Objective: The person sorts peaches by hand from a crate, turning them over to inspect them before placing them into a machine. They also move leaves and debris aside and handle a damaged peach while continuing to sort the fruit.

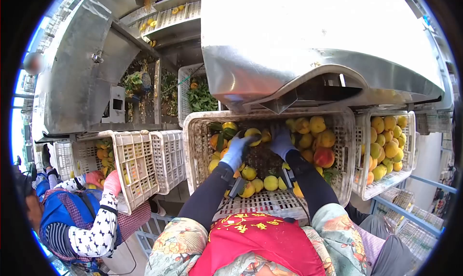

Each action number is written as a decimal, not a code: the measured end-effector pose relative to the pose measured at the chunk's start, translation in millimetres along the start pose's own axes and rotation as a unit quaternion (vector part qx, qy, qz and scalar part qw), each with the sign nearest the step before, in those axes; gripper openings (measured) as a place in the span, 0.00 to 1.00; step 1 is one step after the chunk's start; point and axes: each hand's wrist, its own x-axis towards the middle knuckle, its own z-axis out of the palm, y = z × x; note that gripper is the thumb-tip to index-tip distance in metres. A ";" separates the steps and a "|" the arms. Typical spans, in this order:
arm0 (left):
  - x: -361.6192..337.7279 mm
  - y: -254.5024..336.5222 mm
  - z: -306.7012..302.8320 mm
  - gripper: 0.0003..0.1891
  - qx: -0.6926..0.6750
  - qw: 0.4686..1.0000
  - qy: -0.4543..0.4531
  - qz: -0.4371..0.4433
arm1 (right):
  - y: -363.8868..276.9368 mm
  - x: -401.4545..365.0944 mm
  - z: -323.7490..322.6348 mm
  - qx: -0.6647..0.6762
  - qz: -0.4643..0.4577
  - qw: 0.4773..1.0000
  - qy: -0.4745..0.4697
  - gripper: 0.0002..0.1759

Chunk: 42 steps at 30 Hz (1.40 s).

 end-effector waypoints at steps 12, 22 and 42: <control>-103.7 104.6 51.3 0.32 -0.395 0.882 -0.254 0.038 | -57.1 -128.6 -185.0 0.295 -0.042 0.822 0.486 0.52; -126.4 111.8 43.8 0.37 -0.367 0.898 -0.234 0.070 | -59.6 -69.6 -205.4 0.172 0.067 0.801 0.570 0.48; -116.7 112.4 39.3 0.23 -0.171 0.928 -0.330 0.036 | -73.9 -135.5 -156.7 0.365 -0.106 0.833 0.402 0.43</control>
